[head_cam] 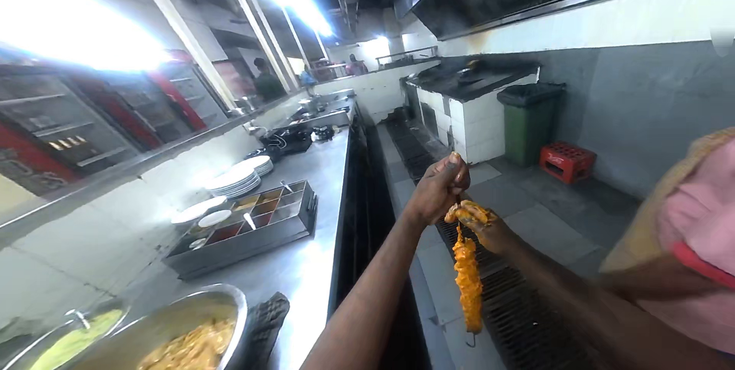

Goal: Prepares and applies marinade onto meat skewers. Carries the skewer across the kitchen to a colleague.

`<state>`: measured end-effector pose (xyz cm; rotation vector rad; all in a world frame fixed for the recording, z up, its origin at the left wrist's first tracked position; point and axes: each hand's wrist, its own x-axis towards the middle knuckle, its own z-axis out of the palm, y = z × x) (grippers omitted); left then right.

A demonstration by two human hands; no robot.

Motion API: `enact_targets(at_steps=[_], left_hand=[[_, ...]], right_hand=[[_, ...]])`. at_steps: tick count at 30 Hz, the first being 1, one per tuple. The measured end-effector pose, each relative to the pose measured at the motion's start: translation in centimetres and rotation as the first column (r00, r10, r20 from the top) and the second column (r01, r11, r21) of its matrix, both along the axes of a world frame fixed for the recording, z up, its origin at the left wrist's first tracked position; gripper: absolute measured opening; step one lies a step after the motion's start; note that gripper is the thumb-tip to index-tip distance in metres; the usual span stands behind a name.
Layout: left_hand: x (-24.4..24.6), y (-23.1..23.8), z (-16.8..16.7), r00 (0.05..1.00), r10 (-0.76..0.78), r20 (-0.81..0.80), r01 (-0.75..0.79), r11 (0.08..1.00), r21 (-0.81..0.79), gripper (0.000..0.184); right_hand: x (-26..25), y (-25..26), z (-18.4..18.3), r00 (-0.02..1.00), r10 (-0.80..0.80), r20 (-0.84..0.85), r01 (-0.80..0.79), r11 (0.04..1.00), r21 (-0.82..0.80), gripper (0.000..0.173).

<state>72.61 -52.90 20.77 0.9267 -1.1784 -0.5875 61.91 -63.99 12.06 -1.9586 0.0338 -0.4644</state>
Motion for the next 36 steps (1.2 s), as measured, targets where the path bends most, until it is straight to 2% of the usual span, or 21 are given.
enact_targets(at_steps=[3, 7, 11, 14, 17, 21, 24, 28, 32, 36], left_hand=[[0.1, 0.8, 0.2, 0.999, 0.032, -0.002, -0.032, 0.999, -0.029, 0.042], [-0.1, 1.2, 0.3, 0.998, 0.051, -0.022, -0.052, 0.998, -0.037, 0.041], [-0.4, 1.6, 0.8, 0.994, 0.103, -0.042, -0.104, 0.994, -0.030, 0.041], [-0.7, 1.7, 1.4, 0.994, 0.101, -0.043, -0.101, 0.995, -0.009, 0.043], [-0.9, 1.7, 1.8, 0.997, 0.068, -0.019, -0.068, 0.998, -0.011, 0.043], [-0.8, 2.0, 2.1, 1.000, -0.013, -0.016, 0.012, 1.000, -0.025, 0.044], [-1.0, 2.1, 2.2, 1.000, -0.014, -0.014, 0.014, 0.999, -0.030, 0.044], [-1.4, 2.8, 2.8, 0.997, 0.078, -0.029, -0.079, 0.996, -0.052, 0.045], [-1.8, 2.8, 3.6, 0.964, 0.243, -0.104, -0.251, 0.965, -0.072, 0.045], [-1.6, 2.6, 4.6, 0.914, 0.367, -0.174, -0.389, 0.913, -0.120, 0.041]], right_hand=[[0.6, -1.2, -1.9, 0.984, 0.170, -0.058, -0.178, 0.969, -0.171, 0.024], [0.2, -1.4, -2.1, 0.967, 0.230, -0.112, -0.252, 0.931, -0.265, 0.026], [0.0, -1.2, -2.6, 0.967, 0.251, -0.054, -0.257, 0.949, -0.182, 0.026], [0.4, -0.8, -1.6, 0.957, 0.245, -0.153, -0.264, 0.957, -0.118, 0.028], [0.2, -0.3, 0.9, 0.930, 0.260, -0.261, -0.315, 0.929, -0.195, 0.026], [0.5, -0.5, 2.2, 0.894, 0.360, -0.267, -0.423, 0.876, -0.232, 0.023], [0.9, -0.7, 2.9, 0.865, 0.391, -0.314, -0.480, 0.826, -0.294, 0.018], [-0.4, -1.1, 2.0, 0.943, 0.277, -0.184, -0.324, 0.891, -0.318, 0.021], [-0.3, -1.5, -0.6, 0.960, 0.276, -0.037, -0.279, 0.949, -0.147, 0.025], [-1.5, -0.8, -1.9, 0.988, 0.146, 0.046, -0.146, 0.989, 0.009, 0.024]])
